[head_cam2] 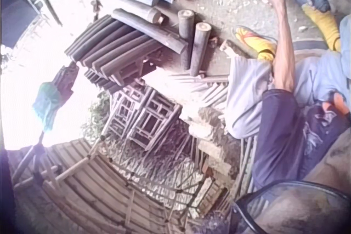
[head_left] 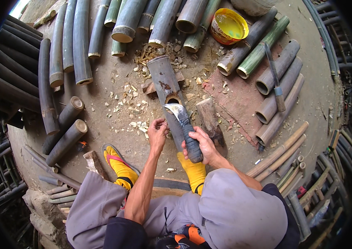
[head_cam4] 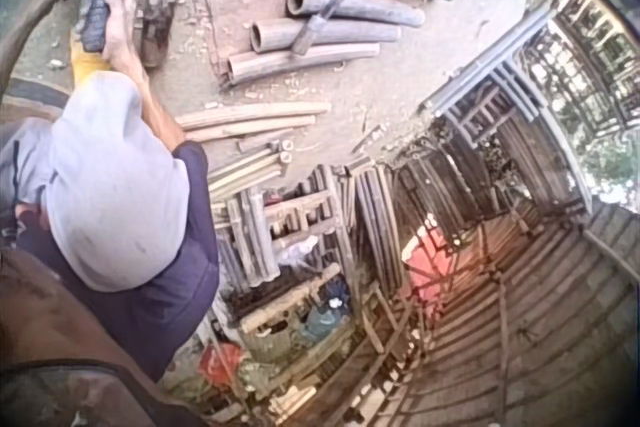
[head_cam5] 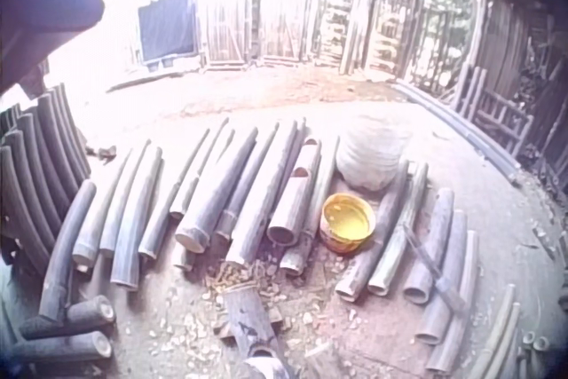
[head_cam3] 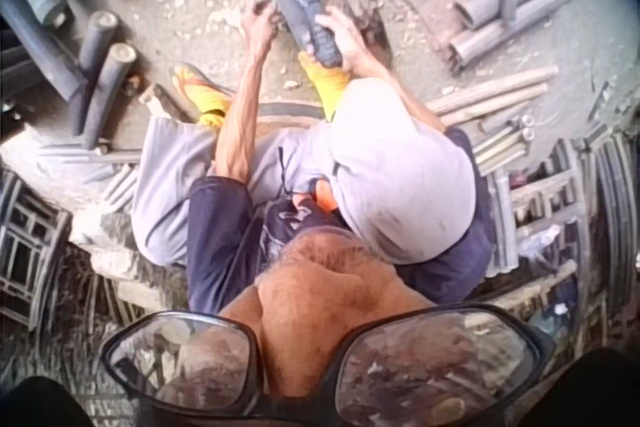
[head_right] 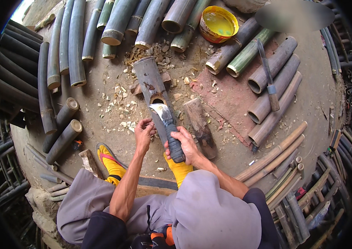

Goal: The person carves a hole into a bamboo section using a knife and then strikes it with a wooden block to widen the opening.

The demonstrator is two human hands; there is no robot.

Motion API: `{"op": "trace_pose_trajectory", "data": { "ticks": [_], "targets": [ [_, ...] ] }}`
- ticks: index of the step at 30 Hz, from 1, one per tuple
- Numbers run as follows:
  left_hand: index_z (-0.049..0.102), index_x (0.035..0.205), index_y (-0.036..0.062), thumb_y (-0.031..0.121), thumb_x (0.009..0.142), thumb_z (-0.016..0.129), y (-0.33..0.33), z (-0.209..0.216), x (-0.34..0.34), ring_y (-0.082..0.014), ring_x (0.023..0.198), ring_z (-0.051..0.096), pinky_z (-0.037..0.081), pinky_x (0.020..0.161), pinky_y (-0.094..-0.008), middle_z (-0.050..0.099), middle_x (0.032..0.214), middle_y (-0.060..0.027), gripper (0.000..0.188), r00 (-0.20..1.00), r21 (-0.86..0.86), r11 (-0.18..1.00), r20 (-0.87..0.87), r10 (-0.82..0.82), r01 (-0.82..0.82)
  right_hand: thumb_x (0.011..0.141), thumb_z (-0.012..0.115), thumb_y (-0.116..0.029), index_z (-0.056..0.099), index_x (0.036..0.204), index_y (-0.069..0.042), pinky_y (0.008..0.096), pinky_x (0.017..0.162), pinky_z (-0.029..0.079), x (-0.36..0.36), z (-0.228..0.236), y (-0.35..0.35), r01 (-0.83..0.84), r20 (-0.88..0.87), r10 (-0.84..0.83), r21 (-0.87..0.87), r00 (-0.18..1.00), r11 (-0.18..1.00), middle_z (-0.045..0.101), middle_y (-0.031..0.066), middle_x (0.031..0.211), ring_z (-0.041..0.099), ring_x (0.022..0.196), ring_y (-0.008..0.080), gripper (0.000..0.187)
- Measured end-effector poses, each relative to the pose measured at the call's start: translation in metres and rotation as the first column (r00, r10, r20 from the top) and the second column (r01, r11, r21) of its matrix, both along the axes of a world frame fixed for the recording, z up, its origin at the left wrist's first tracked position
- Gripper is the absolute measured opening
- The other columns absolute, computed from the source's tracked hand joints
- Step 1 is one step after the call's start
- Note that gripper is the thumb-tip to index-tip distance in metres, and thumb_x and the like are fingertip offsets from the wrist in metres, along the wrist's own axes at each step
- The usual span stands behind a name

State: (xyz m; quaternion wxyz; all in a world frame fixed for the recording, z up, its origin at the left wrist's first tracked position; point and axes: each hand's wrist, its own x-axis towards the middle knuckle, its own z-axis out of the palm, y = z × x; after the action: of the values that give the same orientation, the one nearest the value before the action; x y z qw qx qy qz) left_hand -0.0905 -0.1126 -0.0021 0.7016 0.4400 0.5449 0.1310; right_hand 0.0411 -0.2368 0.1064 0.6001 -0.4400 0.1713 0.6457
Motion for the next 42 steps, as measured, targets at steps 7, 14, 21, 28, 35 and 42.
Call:
{"op": "trace_pose_trajectory", "data": {
  "ticks": [7, 14, 21, 28, 35, 42],
  "targets": [
    [0.058, 0.109, -0.0034, 0.004, 0.087, 0.059, 0.006, 0.0, 0.003, -0.0118, 0.073, 0.06, 0.051, 0.06, -0.0222, 0.06, 0.089, -0.0063, 0.023, 0.999, 0.012, 1.0, 0.035, 0.011, -0.012, 0.091, 0.053, -0.02, 0.037, 0.107, -0.01, 0.0366, 0.047, 0.054, 0.012, 0.006, 0.004, -0.05, 0.222, 0.056, -0.033, 0.974, 0.998, 0.059, 0.0142, 0.075, 0.061, 0.053, 0.0221, 0.025],
    [0.058, 0.109, -0.0014, 0.004, 0.087, 0.059, 0.016, 0.003, -0.001, -0.0126, 0.071, 0.061, 0.051, 0.059, -0.0231, 0.059, 0.088, -0.0056, 0.022, 0.998, 0.025, 0.999, 0.048, 0.045, -0.046, 0.091, 0.053, -0.023, 0.039, 0.108, -0.011, 0.0346, 0.045, 0.053, 0.01, 0.009, -0.027, -0.01, 0.146, 0.026, -0.109, 0.989, 0.994, 0.059, 0.0128, 0.072, 0.06, 0.053, 0.0207, 0.025],
    [0.056, 0.109, -0.0006, 0.007, 0.087, 0.061, 0.031, 0.016, 0.004, -0.0131, 0.068, 0.06, 0.05, 0.058, -0.0247, 0.059, 0.087, -0.0052, 0.024, 0.982, -0.007, 0.987, 0.1, 0.162, -0.162, 0.084, 0.057, -0.009, 0.041, 0.111, -0.003, 0.0328, 0.05, 0.054, -0.025, 0.039, -0.018, 0.15, 0.555, -0.14, 0.027, 0.82, 0.988, 0.059, 0.0113, 0.074, 0.061, 0.057, 0.0172, 0.033],
    [0.056, 0.109, -0.0012, 0.006, 0.086, 0.061, 0.038, 0.031, 0.005, -0.0125, 0.066, 0.059, 0.05, 0.056, -0.0243, 0.06, 0.087, -0.0052, 0.024, 0.953, -0.036, 0.976, 0.208, 0.219, -0.216, 0.081, 0.059, -0.009, 0.047, 0.12, 0.004, 0.0259, 0.059, 0.051, -0.048, 0.068, -0.031, -0.029, 0.847, 0.057, -0.049, 0.529, 0.998, 0.059, 0.0075, 0.076, 0.06, 0.064, 0.0123, 0.043],
    [0.056, 0.116, -0.0022, 0.007, 0.084, 0.063, 0.046, 0.048, -0.008, -0.0166, 0.081, 0.065, 0.054, 0.067, -0.0259, 0.064, 0.098, -0.0116, 0.034, 0.924, -0.107, 0.968, 0.338, -0.181, 0.228, 0.082, 0.059, -0.01, 0.046, 0.127, 0.005, 0.0259, 0.061, 0.05, -0.044, 0.081, -0.004, 0.022, 0.793, 0.025, -0.049, 0.609, 0.999, 0.061, 0.0074, 0.084, 0.06, 0.067, 0.0109, 0.049],
    [0.031, 0.144, 0.0004, 0.031, 0.081, 0.073, 0.028, 0.106, 0.024, -0.0249, 0.121, 0.051, 0.05, 0.095, -0.0385, 0.05, 0.133, -0.0161, 0.082, 0.661, -0.298, 0.641, 0.601, -0.45, 0.707, 0.075, 0.058, -0.006, 0.043, 0.139, -0.005, 0.0333, 0.079, 0.051, 0.017, 0.059, -0.009, -0.349, 0.903, 0.427, -0.389, 0.037, 0.853, 0.061, 0.0236, 0.116, 0.067, 0.093, 0.0269, 0.065]
  ]
}}
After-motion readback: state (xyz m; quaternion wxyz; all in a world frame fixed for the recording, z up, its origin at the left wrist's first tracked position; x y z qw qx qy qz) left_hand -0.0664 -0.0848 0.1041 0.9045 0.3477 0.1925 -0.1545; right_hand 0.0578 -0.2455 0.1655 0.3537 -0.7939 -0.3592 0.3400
